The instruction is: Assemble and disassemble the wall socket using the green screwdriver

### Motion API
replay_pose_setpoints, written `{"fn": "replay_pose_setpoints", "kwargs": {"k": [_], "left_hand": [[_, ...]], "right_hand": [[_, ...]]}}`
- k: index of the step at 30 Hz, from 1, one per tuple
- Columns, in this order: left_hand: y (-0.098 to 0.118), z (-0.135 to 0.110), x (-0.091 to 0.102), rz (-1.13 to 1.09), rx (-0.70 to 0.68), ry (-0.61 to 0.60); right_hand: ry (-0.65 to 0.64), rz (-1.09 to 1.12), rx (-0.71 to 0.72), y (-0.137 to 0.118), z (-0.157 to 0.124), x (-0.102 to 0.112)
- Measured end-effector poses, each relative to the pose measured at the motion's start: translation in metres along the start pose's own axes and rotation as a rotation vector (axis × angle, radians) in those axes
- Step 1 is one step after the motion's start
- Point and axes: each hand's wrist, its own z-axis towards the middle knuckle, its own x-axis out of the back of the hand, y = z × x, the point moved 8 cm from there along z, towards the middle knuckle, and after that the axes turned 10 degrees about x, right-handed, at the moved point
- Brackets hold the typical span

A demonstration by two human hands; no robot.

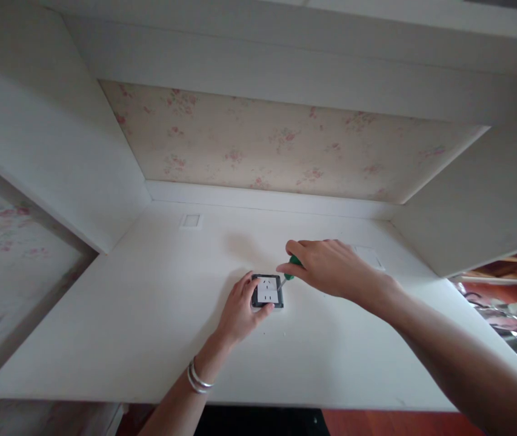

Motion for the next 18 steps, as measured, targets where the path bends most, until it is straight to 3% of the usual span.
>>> {"fn": "replay_pose_setpoints", "kwargs": {"k": [6, 13, 18], "left_hand": [[0.002, 0.001, 0.003, -0.006, -0.019, 0.003], [0.003, 0.000, 0.004, -0.031, -0.012, 0.001], [0.003, 0.000, 0.004, -0.040, -0.004, 0.000]], "right_hand": [[-0.028, 0.214, 0.159, -0.008, 0.001, 0.003], [0.015, -0.037, 0.108, -0.015, -0.001, 0.002], [0.070, 0.130, 0.190, -0.023, -0.005, 0.005]]}}
